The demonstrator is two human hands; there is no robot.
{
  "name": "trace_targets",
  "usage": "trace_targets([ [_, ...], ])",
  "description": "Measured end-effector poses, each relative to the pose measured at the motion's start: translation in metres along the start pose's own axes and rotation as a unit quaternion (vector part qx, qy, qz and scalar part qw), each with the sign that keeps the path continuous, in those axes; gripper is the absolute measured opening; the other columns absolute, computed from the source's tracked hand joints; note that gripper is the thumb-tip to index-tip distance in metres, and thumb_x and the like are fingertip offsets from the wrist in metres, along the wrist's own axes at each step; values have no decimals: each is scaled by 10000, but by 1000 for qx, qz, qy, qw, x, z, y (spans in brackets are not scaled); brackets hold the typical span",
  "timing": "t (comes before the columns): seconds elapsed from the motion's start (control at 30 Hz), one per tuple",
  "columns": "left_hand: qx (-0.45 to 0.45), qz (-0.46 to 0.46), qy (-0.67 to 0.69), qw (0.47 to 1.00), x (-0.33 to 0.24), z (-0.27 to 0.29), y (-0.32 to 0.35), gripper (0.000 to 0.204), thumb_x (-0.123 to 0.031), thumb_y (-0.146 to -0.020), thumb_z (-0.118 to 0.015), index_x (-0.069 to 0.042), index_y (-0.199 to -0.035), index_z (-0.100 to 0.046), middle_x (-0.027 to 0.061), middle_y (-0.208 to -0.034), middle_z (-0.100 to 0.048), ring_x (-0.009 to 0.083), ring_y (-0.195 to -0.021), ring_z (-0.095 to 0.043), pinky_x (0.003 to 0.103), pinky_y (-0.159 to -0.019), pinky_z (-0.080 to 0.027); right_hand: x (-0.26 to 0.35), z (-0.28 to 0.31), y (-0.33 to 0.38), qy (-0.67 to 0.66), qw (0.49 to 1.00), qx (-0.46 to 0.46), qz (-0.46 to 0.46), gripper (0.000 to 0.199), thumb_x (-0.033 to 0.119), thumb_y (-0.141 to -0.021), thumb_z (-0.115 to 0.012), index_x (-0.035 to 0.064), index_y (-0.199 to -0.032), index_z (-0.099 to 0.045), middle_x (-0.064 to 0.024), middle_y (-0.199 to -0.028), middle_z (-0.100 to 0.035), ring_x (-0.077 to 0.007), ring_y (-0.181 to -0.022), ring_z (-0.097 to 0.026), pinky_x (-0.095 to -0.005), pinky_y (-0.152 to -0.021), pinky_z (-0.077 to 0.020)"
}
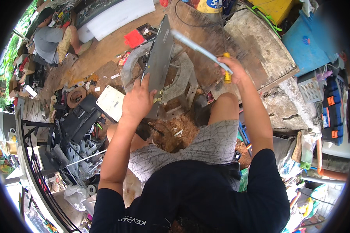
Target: The person disassembles a screen panel by hand and using a screwdriver, prying off components and removing a metal frame.
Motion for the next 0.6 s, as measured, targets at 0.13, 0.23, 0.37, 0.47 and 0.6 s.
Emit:
trace_targets([
  [0.13,-22,-30,-8,999,-12,-1,1,654,-341,-860,-675,-52,-1392,-427,226,-1132,-589,404,-861,-665,462,-694,-558,9,35,38,-37,998,-41,29,328,190,-861,-688,-13,-1099,-591,-109,-856,-666,-96,-517,-551,-216,-446,-454],
  [0.23,-12,-28,-4,1000,-11,-7,-1,685,-378,-854,-682,-90,-1416,-419,262,-1196,-572,420,-925,-649,471,-721,-548,9,70,105,-43,996,-56,55,374,183,-847,-703,-11,-1148,-594,-97,-850,-660,-109,-512,-537,-228,-459,-448],
  [0.37,-20,-69,-76,994,5,-13,-4,679,-437,-895,-638,-88,-1435,-417,275,-1293,-540,430,-1115,-577,488,-895,-486,-5,109,235,62,990,-119,42,456,168,-807,-748,-26,-1184,-580,-48,-857,-613,-95,-609,-536,-234,-544,-451],
  [0.47,-37,-90,-64,993,20,-13,0,646,-430,-914,-624,-76,-1420,-439,234,-1309,-556,409,-1194,-536,474,-962,-450,-56,158,340,159,960,-225,-56,515,190,-771,-791,-8,-1201,-586,-7,-854,-585,-106,-720,-533,-266,-663,-452],
  [0.6,-11,-119,-47,992,2,-20,-10,659,-433,-908,-629,-67,-1423,-441,243,-1356,-522,413,-1234,-510,460,-987,-436,-112,193,504,297,865,-322,-244,405,205,-742,-821,-8,-1049,-662,-46,-898,-659,-157,-818,-595,-310,-781,-474],
])
Point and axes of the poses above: each hand's wrist, its own y-axis away from the middle knuckle, its own z-axis out of the back of the hand, x = y × z, the point moved 6 cm from there along -y, towards the middle knuckle
